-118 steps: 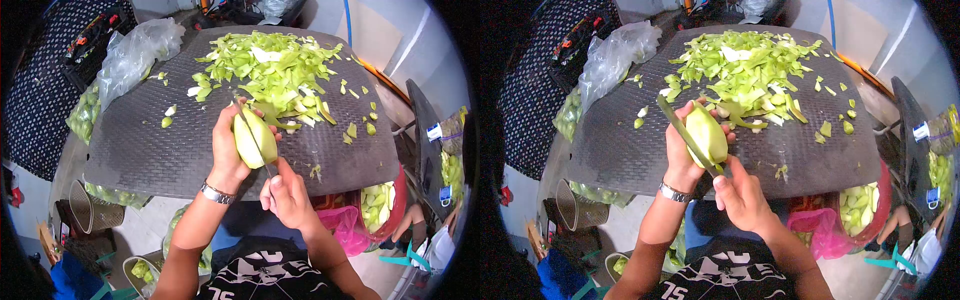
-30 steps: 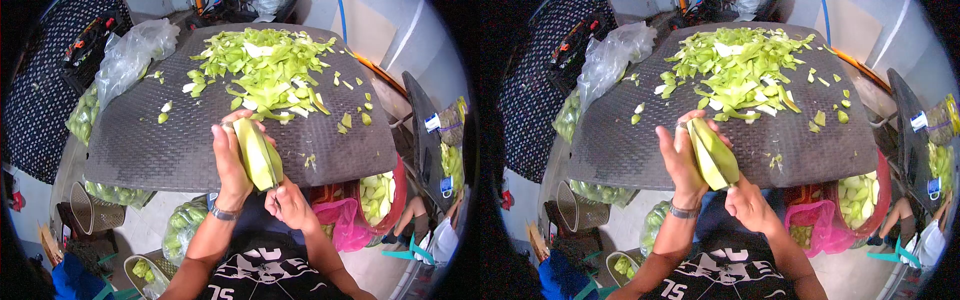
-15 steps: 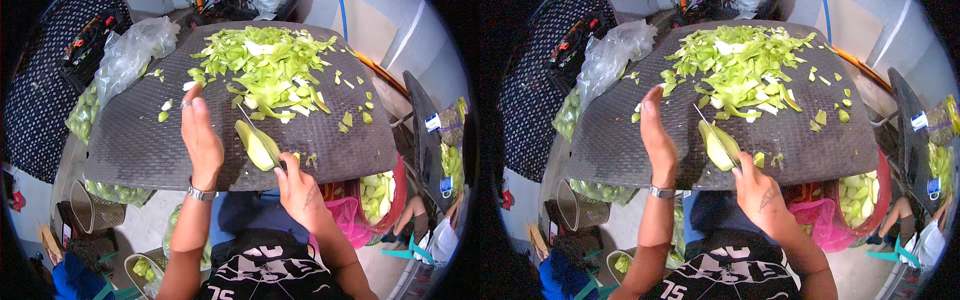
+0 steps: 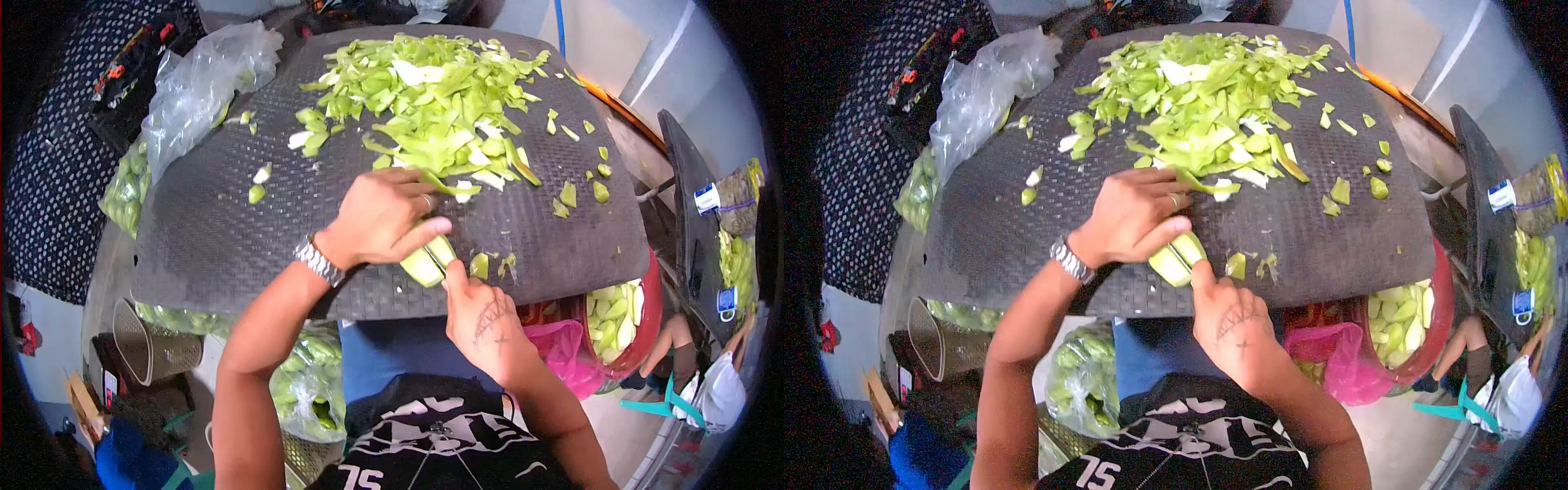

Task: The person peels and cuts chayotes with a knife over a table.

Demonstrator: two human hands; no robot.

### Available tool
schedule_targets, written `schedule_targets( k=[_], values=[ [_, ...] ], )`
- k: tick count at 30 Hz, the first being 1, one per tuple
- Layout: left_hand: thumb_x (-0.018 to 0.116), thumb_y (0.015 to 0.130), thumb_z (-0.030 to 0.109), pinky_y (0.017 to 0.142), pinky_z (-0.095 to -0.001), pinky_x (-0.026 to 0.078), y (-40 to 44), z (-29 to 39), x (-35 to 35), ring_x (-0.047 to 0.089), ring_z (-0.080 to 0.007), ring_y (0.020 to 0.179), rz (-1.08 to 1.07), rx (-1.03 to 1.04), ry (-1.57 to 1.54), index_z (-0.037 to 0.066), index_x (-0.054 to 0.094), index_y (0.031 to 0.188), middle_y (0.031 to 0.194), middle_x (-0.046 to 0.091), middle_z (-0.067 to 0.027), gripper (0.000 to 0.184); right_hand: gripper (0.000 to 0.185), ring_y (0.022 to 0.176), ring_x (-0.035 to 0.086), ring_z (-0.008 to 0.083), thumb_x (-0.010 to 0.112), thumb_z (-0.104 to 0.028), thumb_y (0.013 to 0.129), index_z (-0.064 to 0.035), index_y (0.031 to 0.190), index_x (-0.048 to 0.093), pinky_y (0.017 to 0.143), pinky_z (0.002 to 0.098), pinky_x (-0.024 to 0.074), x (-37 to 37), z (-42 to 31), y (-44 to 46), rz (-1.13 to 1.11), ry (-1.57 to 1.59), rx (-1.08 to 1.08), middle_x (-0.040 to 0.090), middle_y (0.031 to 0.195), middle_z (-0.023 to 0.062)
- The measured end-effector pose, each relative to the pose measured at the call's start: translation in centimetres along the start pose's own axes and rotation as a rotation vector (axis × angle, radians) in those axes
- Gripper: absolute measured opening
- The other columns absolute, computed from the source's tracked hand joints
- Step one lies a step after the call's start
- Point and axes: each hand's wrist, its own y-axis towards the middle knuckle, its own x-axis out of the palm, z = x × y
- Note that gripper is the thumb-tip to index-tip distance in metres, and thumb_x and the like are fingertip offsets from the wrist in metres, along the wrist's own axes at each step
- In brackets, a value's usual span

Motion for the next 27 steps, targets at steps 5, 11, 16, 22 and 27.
schedule_targets(
  k=[5, 11, 16, 22, 27],
  values=[
    [0.049, 0.100, 0.048, 0.106, -0.0480, 0.050, 0.5, -1.5, 0.4, 0.066, -0.0410, 0.118, -0.110, 0.001, -0.111, 0.001, 0.073, 0.115, 0.124, 0.072, -0.0214, 0.054, 0.027, 0.086, 0.073, 0.0453, 0.061, -0.007, 0.090, -0.0029, 0.113, 0.048, 0.079, 0.0563, 0.0571, -2.8, -0.3, 1.5, -0.259, 0.002, 0.116, 0.070, 0.087, 0.0258],
    [0.046, 0.100, 0.047, 0.110, -0.0513, 0.047, -0.5, -2.2, 1.8, 0.065, -0.0426, 0.120, -0.030, -0.021, -0.157, 0.003, 0.071, 0.124, 0.128, 0.069, -0.0232, 0.055, 0.045, 0.079, 0.072, 0.0383, 0.064, -0.013, 0.090, 0.0047, 0.128, 0.047, 0.072, 0.0470, 0.0576, -3.2, 1.5, 1.2, -0.140, -0.130, -0.143, 0.067, 0.080, 0.0174],
    [0.043, 0.102, 0.043, 0.113, -0.0510, 0.045, -2.1, -2.2, 2.9, 0.062, -0.0447, 0.124, 0.042, -0.047, -0.187, 0.003, 0.067, 0.130, 0.137, 0.064, -0.0249, 0.054, 0.049, 0.068, 0.068, 0.0287, 0.061, -0.013, 0.090, 0.0099, 0.133, 0.052, 0.063, 0.0433, 0.0548, -2.6, 2.7, 0.5, 0.185, -0.458, -0.459, 0.058, 0.074, 0.0105],
    [0.039, 0.105, 0.038, 0.114, -0.0504, 0.043, -2.8, -1.7, 2.8, 0.059, -0.0446, 0.128, 0.048, -0.128, -0.234, 0.003, 0.064, 0.132, 0.136, 0.064, -0.0255, 0.052, 0.044, 0.067, 0.067, 0.0258, 0.060, -0.013, 0.093, 0.0111, 0.130, 0.056, 0.056, 0.0437, 0.0525, -2.5, 4.4, 1.9, 0.206, -0.545, -0.513, 0.059, 0.075, 0.0105],
    [0.042, 0.105, 0.036, 0.115, -0.0525, 0.041, -2.8, -1.7, 2.6, 0.057, -0.0446, 0.132, 0.014, -0.173, -0.304, 0.003, 0.062, 0.134, 0.137, 0.062, -0.0273, 0.049, 0.035, 0.066, 0.066, 0.0280, 0.059, -0.014, 0.099, 0.0105, 0.123, 0.056, 0.055, 0.0440, 0.0519, -0.2, 5.0, 1.7, 0.173, -0.369, -0.392, 0.057, 0.073, 0.0109]
  ],
)
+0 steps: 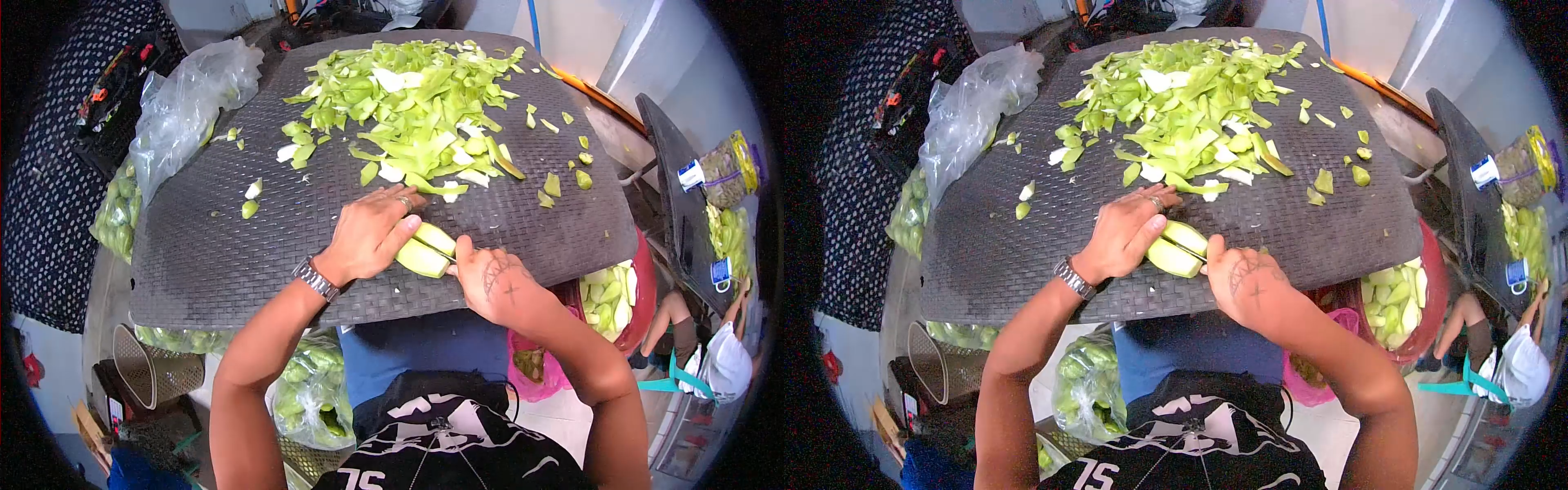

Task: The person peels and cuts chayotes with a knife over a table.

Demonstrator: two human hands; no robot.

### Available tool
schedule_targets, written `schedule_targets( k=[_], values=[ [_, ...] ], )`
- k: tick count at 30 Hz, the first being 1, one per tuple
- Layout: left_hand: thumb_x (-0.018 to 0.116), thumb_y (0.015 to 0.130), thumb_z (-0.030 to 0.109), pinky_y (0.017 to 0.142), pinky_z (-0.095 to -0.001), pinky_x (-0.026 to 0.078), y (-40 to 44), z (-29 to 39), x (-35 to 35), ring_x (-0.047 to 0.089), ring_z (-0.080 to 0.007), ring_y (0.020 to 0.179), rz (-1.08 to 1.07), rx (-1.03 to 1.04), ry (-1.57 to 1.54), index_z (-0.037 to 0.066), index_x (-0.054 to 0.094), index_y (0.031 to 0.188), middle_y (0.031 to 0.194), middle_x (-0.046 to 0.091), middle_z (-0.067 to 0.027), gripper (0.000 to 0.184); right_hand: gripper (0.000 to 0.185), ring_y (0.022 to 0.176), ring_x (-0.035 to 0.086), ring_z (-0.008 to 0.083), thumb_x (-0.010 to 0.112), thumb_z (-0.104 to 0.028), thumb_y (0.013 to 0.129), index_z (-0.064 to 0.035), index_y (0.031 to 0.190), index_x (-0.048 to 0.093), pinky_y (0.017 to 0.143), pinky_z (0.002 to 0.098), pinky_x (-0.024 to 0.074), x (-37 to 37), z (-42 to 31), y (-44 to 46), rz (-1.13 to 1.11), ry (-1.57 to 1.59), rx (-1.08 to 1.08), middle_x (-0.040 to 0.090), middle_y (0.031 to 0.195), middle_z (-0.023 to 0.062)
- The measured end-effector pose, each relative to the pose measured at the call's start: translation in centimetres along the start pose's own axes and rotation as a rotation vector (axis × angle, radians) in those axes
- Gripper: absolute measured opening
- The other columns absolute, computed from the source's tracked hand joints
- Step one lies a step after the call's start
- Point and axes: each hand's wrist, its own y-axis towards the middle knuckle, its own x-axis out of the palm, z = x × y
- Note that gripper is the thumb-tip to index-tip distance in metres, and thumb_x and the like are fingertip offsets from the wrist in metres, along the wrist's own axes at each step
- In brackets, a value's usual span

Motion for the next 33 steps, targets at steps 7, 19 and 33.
schedule_targets(
  k=[7, 19, 33],
  values=[
    [0.068, 0.093, 0.043, 0.116, -0.0539, 0.037, -0.8, 6.3, 0.3, 0.045, -0.0493, 0.138, 0.359, -0.366, 0.371, -0.005, 0.052, 0.141, 0.152, 0.043, -0.0312, 0.069, 0.035, 0.086, 0.072, 0.0463, 0.058, -0.027, 0.103, 0.0071, 0.111, 0.055, 0.075, 0.0562, 0.0573, -2.3, 1.7, 3.2, -0.423, 0.427, 0.330, 0.068, 0.081, 0.0327],
    [0.086, 0.075, 0.020, 0.091, -0.0418, 0.058, -2.8, 7.0, 2.2, 0.073, -0.0357, 0.102, 0.465, -0.687, -0.049, -0.011, 0.033, 0.153, 0.118, 0.069, -0.0237, 0.100, 0.037, 0.041, 0.053, 0.0130, 0.047, -0.034, 0.111, 0.0019, 0.111, 0.056, 0.039, 0.0302, 0.0490, -1.5, 5.0, 1.9, -0.608, 1.776, 0.673, 0.059, 0.069, 0.0092],
    [0.069, 0.082, 0.002, 0.081, -0.0348, 0.061, -1.3, 6.6, 2.4, 0.073, -0.0235, 0.087, 0.383, -0.808, -1.170, -0.002, 0.055, 0.137, 0.106, 0.071, -0.0104, 0.057, 0.028, 0.053, 0.064, 0.0181, 0.049, -0.024, 0.110, 0.0009, 0.122, 0.051, 0.048, 0.0302, 0.0536, -4.5, 2.2, -1.1, -0.066, 1.589, 0.709, 0.065, 0.081, 0.0125]
  ],
)
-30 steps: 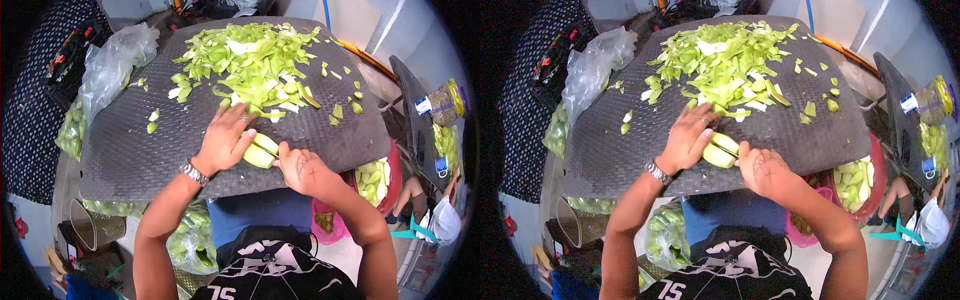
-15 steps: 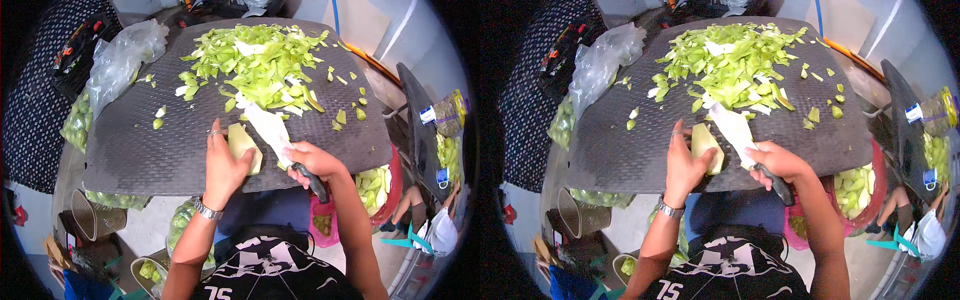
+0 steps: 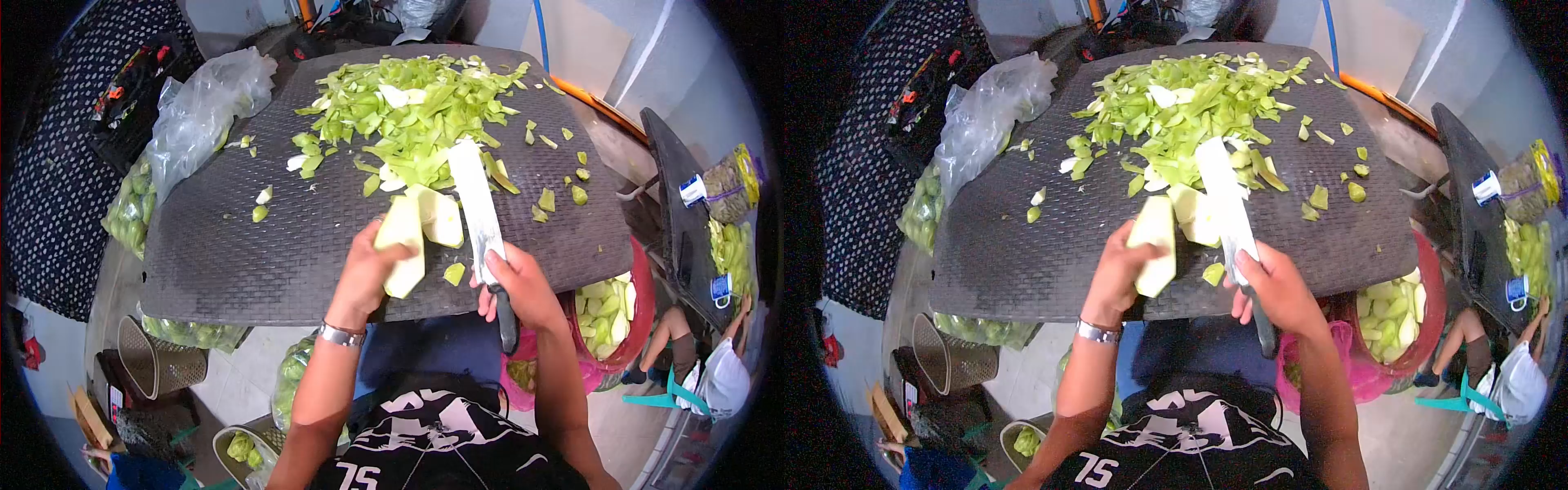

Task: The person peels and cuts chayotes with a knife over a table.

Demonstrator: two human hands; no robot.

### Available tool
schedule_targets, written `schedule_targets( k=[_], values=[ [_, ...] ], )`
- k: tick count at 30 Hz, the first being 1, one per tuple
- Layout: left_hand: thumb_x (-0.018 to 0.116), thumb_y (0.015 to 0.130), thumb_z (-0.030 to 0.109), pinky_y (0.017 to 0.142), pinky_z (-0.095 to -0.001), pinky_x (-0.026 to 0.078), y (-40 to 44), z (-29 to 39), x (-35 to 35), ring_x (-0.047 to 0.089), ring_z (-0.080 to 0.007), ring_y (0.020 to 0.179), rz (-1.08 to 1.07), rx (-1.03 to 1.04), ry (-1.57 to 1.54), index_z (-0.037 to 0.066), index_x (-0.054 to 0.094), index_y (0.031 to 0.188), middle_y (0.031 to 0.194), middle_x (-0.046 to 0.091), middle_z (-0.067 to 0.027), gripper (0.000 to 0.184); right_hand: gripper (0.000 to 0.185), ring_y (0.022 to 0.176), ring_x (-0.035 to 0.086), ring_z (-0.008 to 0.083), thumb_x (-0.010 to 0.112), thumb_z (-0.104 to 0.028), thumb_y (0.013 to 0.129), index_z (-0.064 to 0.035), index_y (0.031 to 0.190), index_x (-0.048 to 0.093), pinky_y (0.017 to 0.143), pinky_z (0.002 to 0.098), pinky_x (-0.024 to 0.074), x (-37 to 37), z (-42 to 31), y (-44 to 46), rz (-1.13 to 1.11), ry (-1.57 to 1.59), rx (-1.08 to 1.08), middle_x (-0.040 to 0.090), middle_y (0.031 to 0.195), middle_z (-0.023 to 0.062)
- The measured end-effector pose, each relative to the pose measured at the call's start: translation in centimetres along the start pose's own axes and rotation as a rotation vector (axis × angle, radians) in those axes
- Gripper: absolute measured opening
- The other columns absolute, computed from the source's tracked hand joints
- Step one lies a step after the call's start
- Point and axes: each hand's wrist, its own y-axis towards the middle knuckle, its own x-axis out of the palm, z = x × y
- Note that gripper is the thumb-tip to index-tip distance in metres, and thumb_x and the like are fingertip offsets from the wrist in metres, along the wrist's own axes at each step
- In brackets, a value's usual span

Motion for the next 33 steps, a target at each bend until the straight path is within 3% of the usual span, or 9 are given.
schedule_targets(
  k=[3, 6, 9, 12, 16, 19, 28, 31, 33],
  values=[
    [0.058, 0.095, 0.019, 0.100, -0.0487, 0.055, 0.1, -0.2, -1.2, 0.068, -0.0300, 0.112, -0.265, -0.074, -0.831, -0.002, 0.053, 0.141, 0.123, 0.067, -0.0183, 0.051, 0.030, 0.055, 0.063, 0.0150, 0.051, -0.023, 0.110, 0.0001, 0.129, 0.049, 0.048, 0.0291, 0.0523, 1.6, 0.5, -2.0, 0.010, -0.047, -0.027, 0.063, 0.079, 0.0100],
    [0.052, 0.104, 0.034, 0.108, -0.0543, 0.049, -0.6, 1.3, 0.2, 0.064, -0.0331, 0.123, -0.353, -0.063, -0.879, -0.002, 0.053, 0.143, 0.135, 0.064, -0.0203, 0.053, 0.040, 0.054, 0.062, 0.0131, 0.056, -0.015, 0.107, -0.0010, 0.142, 0.043, 0.048, 0.0283, 0.0507, 3.2, 1.2, -3.5, 0.036, -0.049, -0.028, 0.065, 0.080, 0.0106],
    [0.046, 0.107, 0.046, 0.109, -0.0554, 0.048, 0.1, 0.7, 1.0, 0.063, -0.0353, 0.126, -0.129, -0.018, -0.901, 0.000, 0.051, 0.145, 0.140, 0.062, -0.0216, 0.060, 0.061, 0.055, 0.062, 0.0124, 0.057, -0.011, 0.105, -0.0066, 0.159, 0.031, 0.052, 0.0287, 0.0517, 4.2, 0.5, -5.4, -0.002, -0.144, -0.007, 0.068, 0.082, 0.0124],
    [0.046, 0.107, 0.049, 0.109, -0.0552, 0.048, 1.1, -0.3, 0.5, 0.065, -0.0350, 0.117, -0.195, 0.064, -0.965, 0.001, 0.049, 0.147, 0.127, 0.067, -0.0204, 0.062, 0.072, 0.054, 0.062, 0.0114, 0.055, -0.005, 0.104, -0.0144, 0.167, 0.021, 0.052, 0.0272, 0.0519, 4.5, 0.3, -6.9, -0.088, -0.258, -0.030, 0.071, 0.084, 0.0139],
    [0.047, 0.107, 0.048, 0.107, -0.0561, 0.047, 0.3, 0.4, 1.2, 0.066, -0.0363, 0.109, -0.211, 0.091, -0.956, 0.004, 0.051, 0.145, 0.119, 0.067, -0.0193, 0.059, 0.069, 0.055, 0.061, 0.0103, 0.054, -0.005, 0.104, -0.0130, 0.167, 0.024, 0.053, 0.0270, 0.0522, 5.1, 1.4, -8.0, -0.075, -0.312, -0.046, 0.071, 0.085, 0.0123],
    [0.047, 0.107, 0.046, 0.106, -0.0556, 0.048, -0.2, 1.5, 1.9, 0.066, -0.0369, 0.106, -0.104, 0.080, -0.901, 0.004, 0.052, 0.142, 0.118, 0.067, -0.0191, 0.055, 0.068, 0.067, 0.074, 0.0200, 0.056, -0.008, 0.104, -0.0125, 0.165, 0.027, 0.066, 0.0339, 0.0593, 5.5, 1.4, -8.4, -0.021, -0.349, -0.032, 0.075, 0.089, 0.0196],
    [0.045, 0.109, 0.046, 0.096, -0.0493, 0.055, 1.0, 0.6, 1.0, 0.067, -0.0351, 0.102, -0.169, 0.167, -0.896, 0.002, 0.053, 0.138, 0.118, 0.067, -0.0180, 0.054, 0.067, 0.076, 0.078, 0.0257, 0.056, -0.006, 0.104, -0.0083, 0.164, 0.028, 0.071, 0.0365, 0.0604, 6.4, 1.2, -8.0, 0.042, -0.436, -0.125, 0.075, 0.100, 0.0253],
    [0.044, 0.109, 0.046, 0.096, -0.0471, 0.055, 0.1, 2.0, 2.5, 0.067, -0.0344, 0.102, -0.026, 0.159, -0.856, 0.000, 0.053, 0.137, 0.116, 0.067, -0.0173, 0.054, 0.069, 0.060, 0.062, 0.0101, 0.054, -0.005, 0.105, -0.0108, 0.167, 0.023, 0.058, 0.0275, 0.0546, 6.7, 1.8, -7.9, 0.059, -0.427, -0.203, 0.068, 0.080, 0.0073],
    [0.045, 0.109, 0.045, 0.096, -0.0462, 0.055, -0.2, 2.1, 3.0, 0.067, -0.0343, 0.103, 0.025, 0.178, -0.825, -0.001, 0.054, 0.136, 0.117, 0.067, -0.0168, 0.054, 0.066, 0.059, 0.062, 0.0098, 0.055, -0.005, 0.105, -0.0078, 0.165, 0.027, 0.057, 0.0268, 0.0536, 7.1, 2.3, -7.7, 0.089, -0.390, -0.246, 0.067, 0.078, 0.0065]
  ],
)
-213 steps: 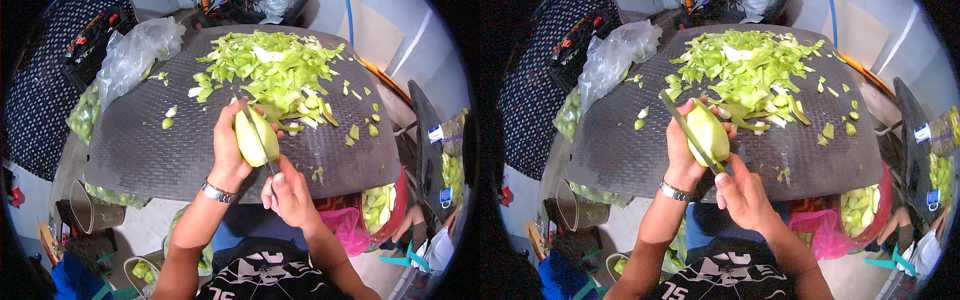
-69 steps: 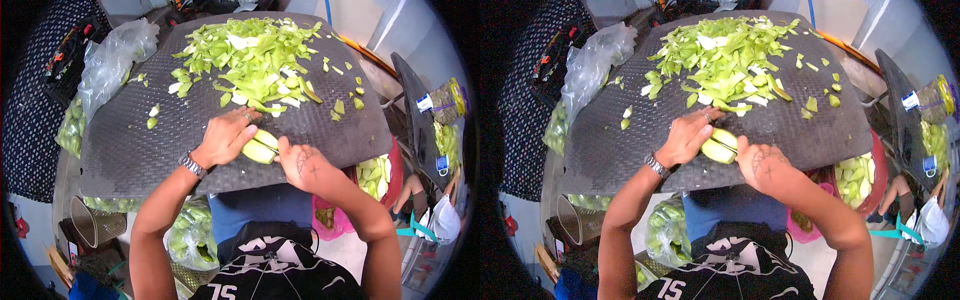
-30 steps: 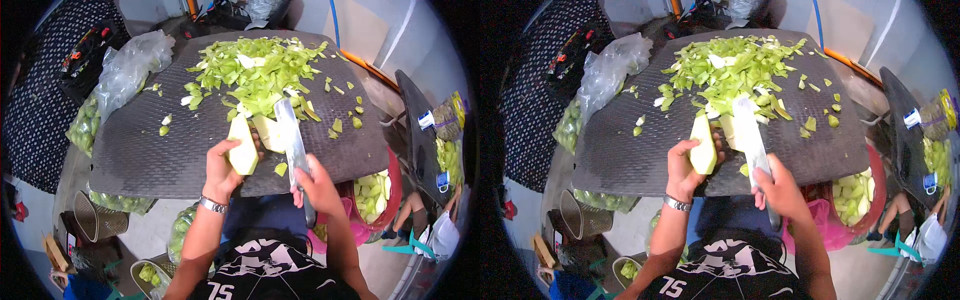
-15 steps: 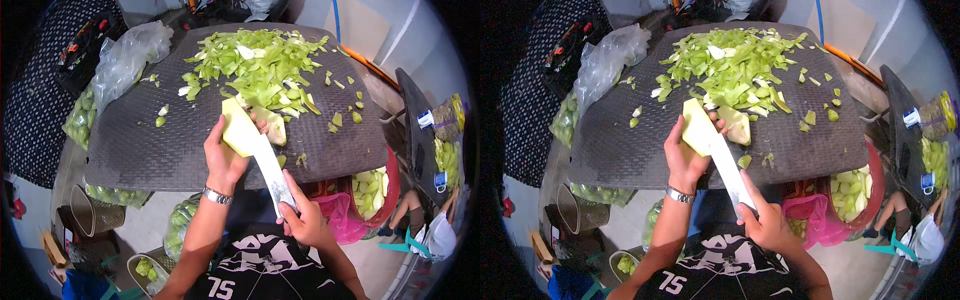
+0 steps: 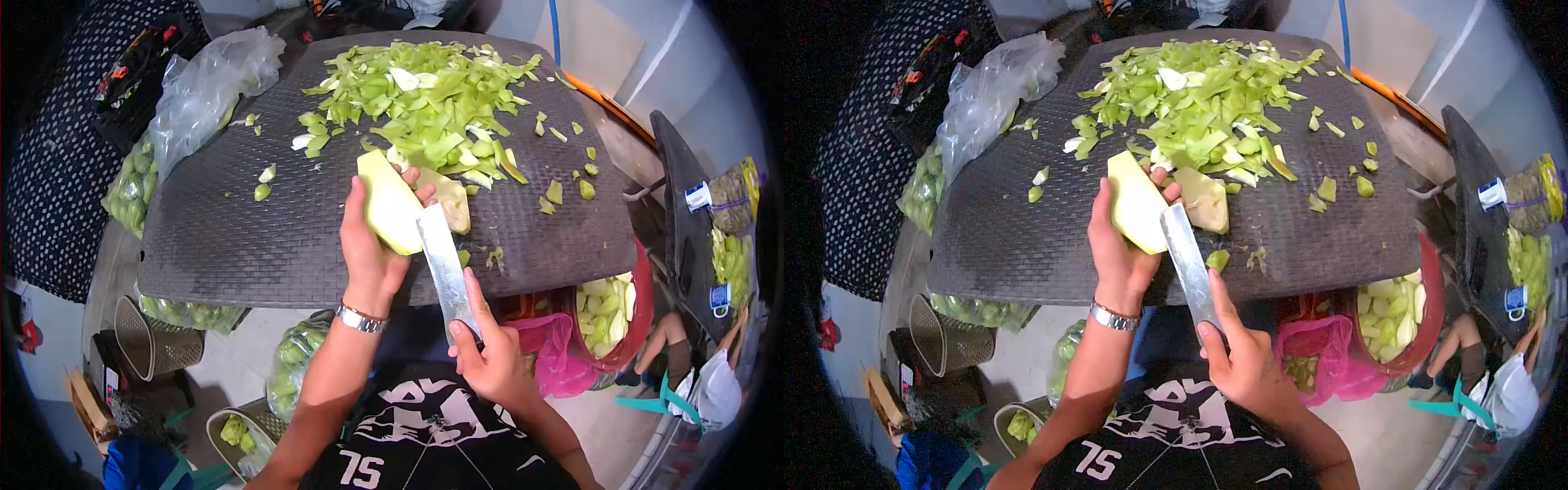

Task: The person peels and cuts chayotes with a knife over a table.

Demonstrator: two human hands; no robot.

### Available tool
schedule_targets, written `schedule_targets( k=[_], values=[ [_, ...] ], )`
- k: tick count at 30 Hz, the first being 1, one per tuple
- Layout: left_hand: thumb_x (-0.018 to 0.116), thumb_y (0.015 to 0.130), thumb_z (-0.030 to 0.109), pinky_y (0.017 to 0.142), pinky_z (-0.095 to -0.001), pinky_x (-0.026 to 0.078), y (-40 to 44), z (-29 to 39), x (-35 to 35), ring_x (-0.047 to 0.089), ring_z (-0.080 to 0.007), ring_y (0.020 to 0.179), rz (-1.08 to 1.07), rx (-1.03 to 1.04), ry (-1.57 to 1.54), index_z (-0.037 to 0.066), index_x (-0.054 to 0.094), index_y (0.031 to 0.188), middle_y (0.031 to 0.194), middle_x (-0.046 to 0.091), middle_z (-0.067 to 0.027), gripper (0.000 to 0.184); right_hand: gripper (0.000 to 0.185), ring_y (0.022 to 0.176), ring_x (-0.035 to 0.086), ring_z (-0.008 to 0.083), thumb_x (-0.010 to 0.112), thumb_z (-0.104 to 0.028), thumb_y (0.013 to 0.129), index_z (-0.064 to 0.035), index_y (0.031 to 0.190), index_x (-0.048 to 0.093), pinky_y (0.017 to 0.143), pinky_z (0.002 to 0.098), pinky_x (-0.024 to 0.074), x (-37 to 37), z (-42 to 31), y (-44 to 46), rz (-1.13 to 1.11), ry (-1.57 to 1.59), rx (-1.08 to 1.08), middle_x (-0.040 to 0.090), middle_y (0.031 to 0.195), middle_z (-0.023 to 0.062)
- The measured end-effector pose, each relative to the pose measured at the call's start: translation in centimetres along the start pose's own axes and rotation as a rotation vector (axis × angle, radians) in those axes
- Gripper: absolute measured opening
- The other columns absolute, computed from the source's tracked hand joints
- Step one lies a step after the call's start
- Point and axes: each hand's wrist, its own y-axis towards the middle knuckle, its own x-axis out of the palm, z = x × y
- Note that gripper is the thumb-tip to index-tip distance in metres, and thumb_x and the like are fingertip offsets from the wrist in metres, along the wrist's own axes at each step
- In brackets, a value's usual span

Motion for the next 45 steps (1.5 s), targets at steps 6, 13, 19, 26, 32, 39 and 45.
schedule_targets(
  k=[6, 13, 19, 26, 32, 39, 45],
  values=[
    [0.051, 0.107, 0.037, 0.099, -0.0511, 0.053, 0.2, -0.2, -2.0, 0.066, -0.0322, 0.104, -0.078, -0.010, -0.169, 0.004, 0.055, 0.132, 0.117, 0.066, -0.0139, 0.041, 0.031, 0.066, 0.071, 0.0273, 0.065, -0.008, 0.100, -0.0011, 0.128, 0.055, 0.062, 0.0363, 0.0549, -0.6, 0.4, 0.5, 0.087, -0.006, 0.073, 0.070, 0.082, 0.0156],
    [0.054, 0.100, 0.011, 0.111, -0.0537, 0.047, -0.9, -0.8, -2.4, 0.062, -0.0322, 0.114, 0.121, -0.096, -0.289, 0.002, 0.060, 0.118, 0.116, 0.066, -0.0143, 0.021, 0.048, 0.097, 0.068, 0.0446, 0.077, -0.010, 0.085, -0.0031, 0.128, 0.056, 0.079, 0.0512, 0.0542, -1.7, -0.3, 3.5, 0.337, -0.614, -0.193, 0.060, 0.113, 0.0231],
    [0.065, 0.103, 0.028, 0.105, -0.0514, 0.052, -2.7, -1.2, -3.4, 0.066, -0.0343, 0.115, 0.055, -0.251, -0.263, 0.004, 0.064, 0.118, 0.121, 0.070, -0.0150, 0.029, 0.090, 0.102, 0.069, 0.0478, 0.084, -0.051, 0.081, -0.0043, 0.147, 0.045, 0.082, 0.0518, 0.0578, -0.3, 0.0, 6.1, 0.227, -0.465, -0.308, 0.063, 0.120, 0.0264],
    [0.065, 0.103, 0.033, 0.096, -0.0418, 0.056, -3.6, -1.3, -2.2, 0.071, -0.0235, 0.105, 0.108, -0.297, -0.228, 0.009, 0.066, 0.118, 0.115, 0.073, -0.0081, 0.029, 0.099, 0.093, 0.072, 0.0480, 0.073, -0.069, 0.082, -0.0051, 0.151, 0.042, 0.073, 0.0523, 0.0601, 1.7, 1.2, 7.5, 0.250, -0.540, -0.401, 0.067, 0.117, 0.0228],
    [0.059, 0.105, 0.030, 0.100, -0.0454, 0.054, -3.0, -2.1, -3.3, 0.067, -0.0308, 0.110, 0.114, -0.214, -0.211, 0.001, 0.063, 0.118, 0.115, 0.070, -0.0160, 0.033, 0.078, 0.091, 0.072, 0.0465, 0.068, -0.066, 0.089, -0.0079, 0.138, 0.053, 0.072, 0.0532, 0.0589, 2.0, 2.1, 7.3, 0.292, -0.489, -0.383, 0.068, 0.108, 0.0231],
    [0.047, 0.109, 0.033, 0.094, -0.0488, 0.056, -2.3, -1.6, -1.8, 0.069, -0.0335, 0.098, 0.169, -0.230, -0.085, -0.001, 0.061, 0.117, 0.108, 0.070, -0.0170, 0.038, 0.047, 0.066, 0.070, 0.0282, 0.052, -0.047, 0.108, -0.0044, 0.126, 0.057, 0.056, 0.0403, 0.0532, -1.3, 3.0, 9.3, -0.043, 0.175, 0.061, 0.070, 0.081, 0.0162],
    [0.044, 0.106, 0.053, 0.089, -0.0531, 0.053, -1.5, 0.5, -2.9, 0.067, -0.0332, 0.100, 0.027, -0.228, -0.087, 0.006, 0.060, 0.120, 0.114, 0.068, -0.0173, 0.052, 0.047, 0.041, 0.058, 0.0164, 0.046, -0.040, 0.110, -0.0027, 0.139, 0.045, 0.038, 0.0304, 0.0449, -6.6, -0.1, 15.9, 0.121, 0.086, 0.203, 0.071, 0.078, 0.0184]
  ],
)
